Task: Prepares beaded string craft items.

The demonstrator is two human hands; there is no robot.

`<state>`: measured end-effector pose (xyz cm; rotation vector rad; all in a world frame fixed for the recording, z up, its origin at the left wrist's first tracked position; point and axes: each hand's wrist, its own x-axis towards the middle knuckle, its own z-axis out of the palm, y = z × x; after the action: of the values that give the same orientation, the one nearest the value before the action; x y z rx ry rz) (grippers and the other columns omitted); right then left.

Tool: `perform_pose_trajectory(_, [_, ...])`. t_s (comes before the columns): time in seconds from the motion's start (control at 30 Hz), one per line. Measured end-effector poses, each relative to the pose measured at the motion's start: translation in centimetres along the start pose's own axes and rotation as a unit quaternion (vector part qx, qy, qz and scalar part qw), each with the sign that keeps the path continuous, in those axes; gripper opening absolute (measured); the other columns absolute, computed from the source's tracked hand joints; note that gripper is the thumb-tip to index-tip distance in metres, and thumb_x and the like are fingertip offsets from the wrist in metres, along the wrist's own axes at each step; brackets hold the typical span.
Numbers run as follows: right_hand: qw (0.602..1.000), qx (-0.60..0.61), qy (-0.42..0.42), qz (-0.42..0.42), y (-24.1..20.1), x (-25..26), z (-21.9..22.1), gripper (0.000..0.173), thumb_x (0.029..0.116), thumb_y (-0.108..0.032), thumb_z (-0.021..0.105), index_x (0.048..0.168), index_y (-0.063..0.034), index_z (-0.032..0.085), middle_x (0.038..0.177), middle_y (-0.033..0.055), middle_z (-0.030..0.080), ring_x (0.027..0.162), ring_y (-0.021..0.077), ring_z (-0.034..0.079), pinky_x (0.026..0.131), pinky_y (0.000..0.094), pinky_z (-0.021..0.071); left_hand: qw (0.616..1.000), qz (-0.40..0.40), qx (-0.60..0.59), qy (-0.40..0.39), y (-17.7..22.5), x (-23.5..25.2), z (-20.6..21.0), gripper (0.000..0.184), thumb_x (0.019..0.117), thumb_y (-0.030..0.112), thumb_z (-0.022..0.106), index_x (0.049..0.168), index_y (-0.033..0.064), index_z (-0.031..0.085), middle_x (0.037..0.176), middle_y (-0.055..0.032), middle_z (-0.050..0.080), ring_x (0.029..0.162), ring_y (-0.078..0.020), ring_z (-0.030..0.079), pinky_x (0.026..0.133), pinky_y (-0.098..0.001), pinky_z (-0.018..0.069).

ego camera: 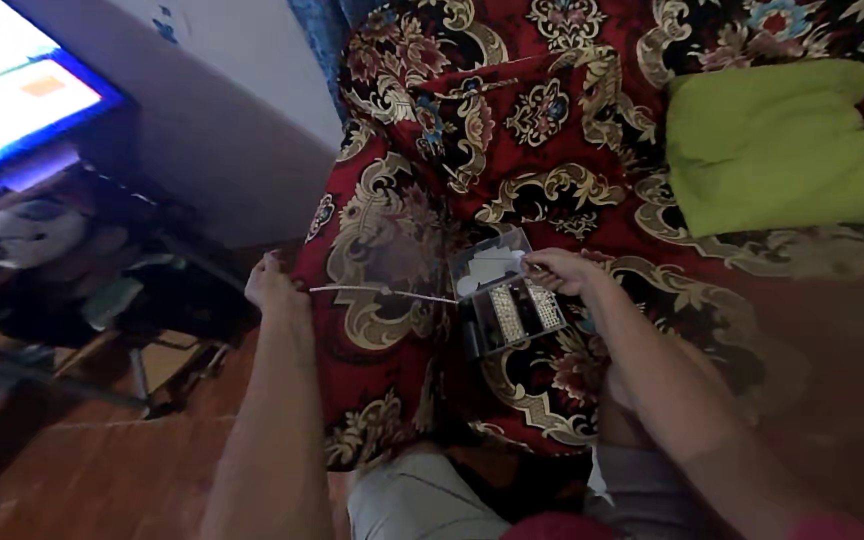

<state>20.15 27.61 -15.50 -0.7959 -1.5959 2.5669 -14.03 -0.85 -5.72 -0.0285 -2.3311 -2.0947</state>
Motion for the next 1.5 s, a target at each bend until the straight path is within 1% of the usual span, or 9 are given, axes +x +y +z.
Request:
perform_pose_trajectory(0.17, [0.995, 0.098, 0.024, -0.007, -0.5, -0.1, -1.4, 0.031, 0.1109, -0.027, 0.039, 0.088, -0.0145, 0.055, 0.059, -0.0095, 0.039, 0.041, -0.0026, 0.03, 0.038, 0.0118, 0.025, 0.984, -0.083, -0.144, 0.068, -0.6, 0.9, -1.4, 0.02, 0.1052, 0.035, 0.051, 0.088, 0.0255, 0.047, 0.061, 0.012, 0.037, 0.046, -0.001, 0.037, 0.046, -0.0174, 0.0365])
perform_pose_trajectory(0.37, [0.996, 0.088, 0.022, -0.012, 0.4, 0.6, 0.0, 0.031, 0.1116, -0.029, 0.038, 0.091, -0.0132, 0.055, 0.061, -0.0083, 0.04, 0.042, -0.0014, 0.03, 0.039, 0.0125, 0.0249, 0.972, -0.063, -0.22, 0.059, -2.0, 1.8, -1.9, 0.022, 0.1063, 0.029, 0.046, 0.085, 0.0256, 0.047, 0.057, 0.0126, 0.037, 0.044, -0.0011, 0.036, 0.045, -0.0169, 0.0359])
perform_pose_trajectory(0.57, [0.993, 0.105, -0.009, -0.052, 0.3, -0.1, -0.2, 0.031, 0.1112, -0.027, 0.038, 0.091, -0.0137, 0.056, 0.063, -0.0083, 0.042, 0.043, -0.0018, 0.032, 0.04, 0.0119, 0.0268, 0.903, -0.107, -0.401, 0.111, -3.3, 3.0, -3.9, 0.038, 0.1103, 0.028, 0.024, 0.078, 0.0204, 0.043, 0.051, 0.0092, 0.032, 0.041, -0.0043, 0.036, 0.045, -0.0191, 0.0398])
perform_pose_trajectory(0.67, [0.995, 0.079, -0.017, -0.053, 0.3, -0.3, 0.1, 0.032, 0.1119, -0.026, 0.035, 0.09, -0.0136, 0.054, 0.062, -0.0083, 0.041, 0.044, -0.0019, 0.031, 0.041, 0.0122, 0.0268, 0.966, -0.037, -0.232, 0.108, -2.7, 2.0, -3.0, 0.023, 0.1088, 0.02, 0.032, 0.099, 0.016, 0.052, 0.066, 0.007, 0.047, 0.046, -0.0011, 0.04, 0.045, -0.0157, 0.0379])
perform_pose_trajectory(0.73, [0.998, 0.042, -0.024, -0.048, 0.3, -0.4, 0.8, 0.032, 0.1118, -0.024, 0.036, 0.088, -0.013, 0.055, 0.061, -0.0089, 0.042, 0.044, -0.0023, 0.031, 0.041, 0.0123, 0.0261, 0.995, 0.096, 0.026, 0.015, -1.2, -0.5, -2.2, 0.033, 0.1098, 0.021, 0.037, 0.131, 0.0, 0.05, 0.099, -0.0071, 0.06, 0.067, -0.008, 0.051, 0.063, -0.0253, 0.0462])
perform_pose_trajectory(0.83, [0.998, -0.026, -0.042, -0.035, 0.2, -0.4, 1.6, 0.031, 0.1113, -0.022, 0.036, 0.089, -0.0131, 0.056, 0.061, -0.0098, 0.042, 0.044, -0.0025, 0.03, 0.041, 0.013, 0.0249, 0.913, 0.281, 0.238, -0.178, 1.0, -5.6, 0.6, 0.038, 0.1083, 0.015, 0.045, 0.129, -0.0155, 0.053, 0.111, -0.0305, 0.067, 0.098, -0.036, 0.068, 0.091, -0.0524, 0.0534])
perform_pose_trajectory(1.1, [0.992, -0.115, -0.049, -0.019, 0.3, -1.0, 3.3, 0.028, 0.111, -0.021, 0.039, 0.095, -0.0106, 0.06, 0.062, -0.0098, 0.042, 0.045, -0.0016, 0.03, 0.042, 0.0146, 0.0257, 0.735, 0.199, 0.261, -0.593, -2.8, -17.7, 10.6, 0.035, 0.1067, 0.012, 0.047, 0.137, 0.0023, 0.062, 0.092, -0.0113, 0.072, 0.077, -0.0152, 0.066, 0.079, -0.035, 0.0557])
perform_pose_trajectory(1.37, [0.987, -0.144, -0.053, -0.046, -0.2, -1.3, 3.2, 0.03, 0.111, -0.022, 0.041, 0.094, -0.0083, 0.061, 0.061, -0.0094, 0.043, 0.046, -0.0008, 0.032, 0.044, 0.0156, 0.0278, 0.67, 0.184, 0.36, -0.623, -1.6, -19.1, 12.9, 0.03, 0.1088, 0.017, 0.048, 0.118, -0.0047, 0.066, 0.092, -0.0117, 0.07, 0.084, -0.0169, 0.066, 0.088, -0.037, 0.0529])
perform_pose_trajectory(1.5, [0.987, -0.129, -0.06, -0.076, -0.3, -1.4, 3.0, 0.031, 0.1109, -0.022, 0.04, 0.092, -0.0088, 0.06, 0.06, -0.01, 0.044, 0.046, -0.0016, 0.033, 0.045, 0.0151, 0.0285, 0.735, 0.202, 0.285, -0.58, 0.9, -19.1, 12.2, 0.027, 0.1082, 0.012, 0.047, 0.111, -0.0069, 0.066, 0.096, -0.0182, 0.07, 0.087, -0.0261, 0.067, 0.087, -0.0454, 0.0538])
